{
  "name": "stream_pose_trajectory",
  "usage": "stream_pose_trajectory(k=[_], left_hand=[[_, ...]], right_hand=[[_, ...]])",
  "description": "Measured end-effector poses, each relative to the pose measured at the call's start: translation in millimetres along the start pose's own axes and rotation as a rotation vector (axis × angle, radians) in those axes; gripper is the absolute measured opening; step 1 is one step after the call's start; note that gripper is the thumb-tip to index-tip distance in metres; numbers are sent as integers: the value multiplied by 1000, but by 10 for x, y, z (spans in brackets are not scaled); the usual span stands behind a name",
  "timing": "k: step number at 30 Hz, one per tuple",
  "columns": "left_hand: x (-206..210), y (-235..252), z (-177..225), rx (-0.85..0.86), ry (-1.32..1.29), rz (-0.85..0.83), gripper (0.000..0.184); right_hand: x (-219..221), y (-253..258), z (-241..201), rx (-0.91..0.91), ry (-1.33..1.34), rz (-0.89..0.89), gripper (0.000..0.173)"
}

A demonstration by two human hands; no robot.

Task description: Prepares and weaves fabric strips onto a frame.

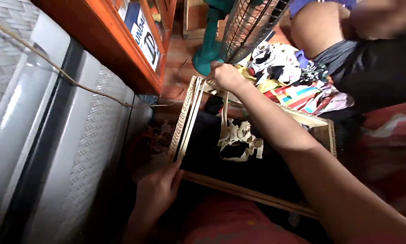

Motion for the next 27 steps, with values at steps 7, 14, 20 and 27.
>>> stream_pose_trajectory(k=[7,14,20,27], left_hand=[[11,1477,325,322,52,96,25],[610,2658,335,208,368,-204,28],[687,2787,231,142,334,-178,30],[675,2818,165,63,192,-192,32]], right_hand=[[91,12,54,19,41,41,25],[122,-87,72,172,87,28,26],[158,-100,120,145,185,72,28],[82,-160,42,55,171,251,20]])
Point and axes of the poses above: each hand's wrist, its own y-axis towards the middle knuckle, its own x-axis out of the palm, z = x × y, the point moved 5 cm from there along y, towards the middle knuckle, and after that the axes turned 1 degree about -y, right-handed, at the moved point
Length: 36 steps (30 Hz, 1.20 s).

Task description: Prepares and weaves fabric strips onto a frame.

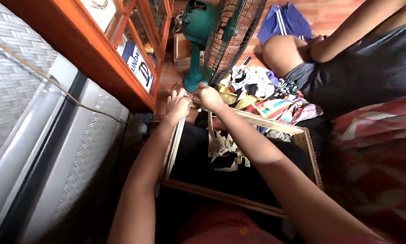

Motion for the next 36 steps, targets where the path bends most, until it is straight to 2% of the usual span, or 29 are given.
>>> stream_pose_trajectory(k=[5,9,13,17,24,30,36], left_hand=[[-6,29,-29,-15,-42,-4,30],[-6,41,-35,-16,-75,-21,31],[13,46,-51,-18,-88,-30,31],[21,44,-58,-8,-101,-20,30],[32,52,-71,-10,-96,-16,30],[24,43,-70,-8,-97,-19,29],[21,40,-57,7,-109,-7,36]], right_hand=[[-10,-40,-123,28,-115,-38,25],[46,8,56,87,85,19,21],[-9,27,113,262,247,-7,26],[-18,78,71,370,261,-56,28],[-58,37,-101,567,242,-34,30],[-39,-101,-269,675,221,-24,28],[120,-271,-355,745,263,19,32]])
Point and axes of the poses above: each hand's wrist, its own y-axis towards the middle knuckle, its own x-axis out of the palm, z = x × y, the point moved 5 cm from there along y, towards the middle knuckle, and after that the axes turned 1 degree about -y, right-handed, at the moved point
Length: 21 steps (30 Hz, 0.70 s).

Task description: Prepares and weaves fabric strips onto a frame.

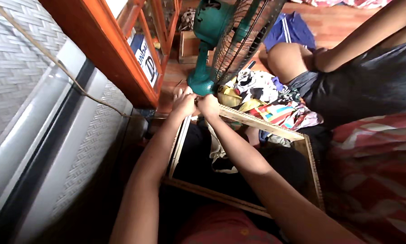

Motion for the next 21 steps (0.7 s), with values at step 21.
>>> stream_pose_trajectory(k=[21], left_hand=[[29,-136,36,33,56,42,40]], right_hand=[[253,123,184,97,429,125,45]])
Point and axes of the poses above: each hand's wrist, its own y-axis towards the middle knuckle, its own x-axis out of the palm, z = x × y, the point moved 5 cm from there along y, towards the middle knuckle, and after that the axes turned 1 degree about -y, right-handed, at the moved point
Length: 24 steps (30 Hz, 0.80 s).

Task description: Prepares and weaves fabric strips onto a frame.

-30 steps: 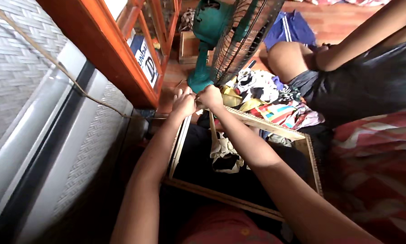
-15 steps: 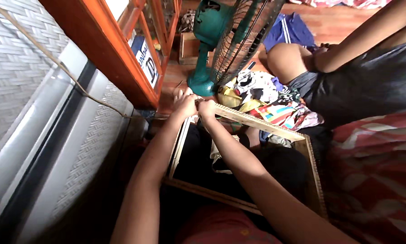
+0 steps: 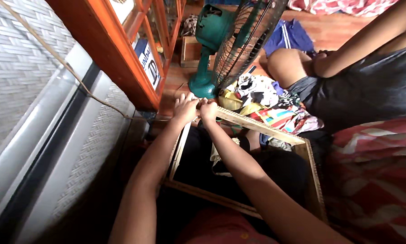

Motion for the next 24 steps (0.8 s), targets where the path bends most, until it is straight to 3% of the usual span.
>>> stream_pose_trajectory(k=[5,9,11,13,15,16,18,19,21,22,23,24], left_hand=[[18,0,16,-5,16,-24,44],[-44,-9,17,7,7,-54,37],[-178,-18,-4,24,-111,-5,33],[-469,-132,49,104,-448,140,27],[-848,-427,240,343,-859,236,22],[-1028,-634,404,537,-1011,204,23],[-1298,-1115,872,912,-1211,-12,18],[-1338,-1368,1143,1003,-1306,-182,17],[-1033,-1723,1626,1180,-1554,-416,27],[-650,-1747,1901,1606,-1699,-229,45],[-569,-1868,2074,1459,-1672,-189,52],[-725,-2019,2125,1100,-1393,-379,55]], right_hand=[[64,-109,7,-11,-107,-68,42],[236,0,234,85,170,-138,34],[289,22,313,93,315,-192,29],[331,3,394,28,310,-284,33],[362,-68,493,-68,244,-352,38],[355,-129,531,-96,189,-354,37],[184,-374,406,-54,15,-393,28],[88,-502,294,29,-79,-447,29],[78,-560,412,-106,52,-371,37],[80,-502,449,-92,82,-422,39],[157,-373,568,-138,116,-399,40],[206,-290,651,-182,132,-379,41]])
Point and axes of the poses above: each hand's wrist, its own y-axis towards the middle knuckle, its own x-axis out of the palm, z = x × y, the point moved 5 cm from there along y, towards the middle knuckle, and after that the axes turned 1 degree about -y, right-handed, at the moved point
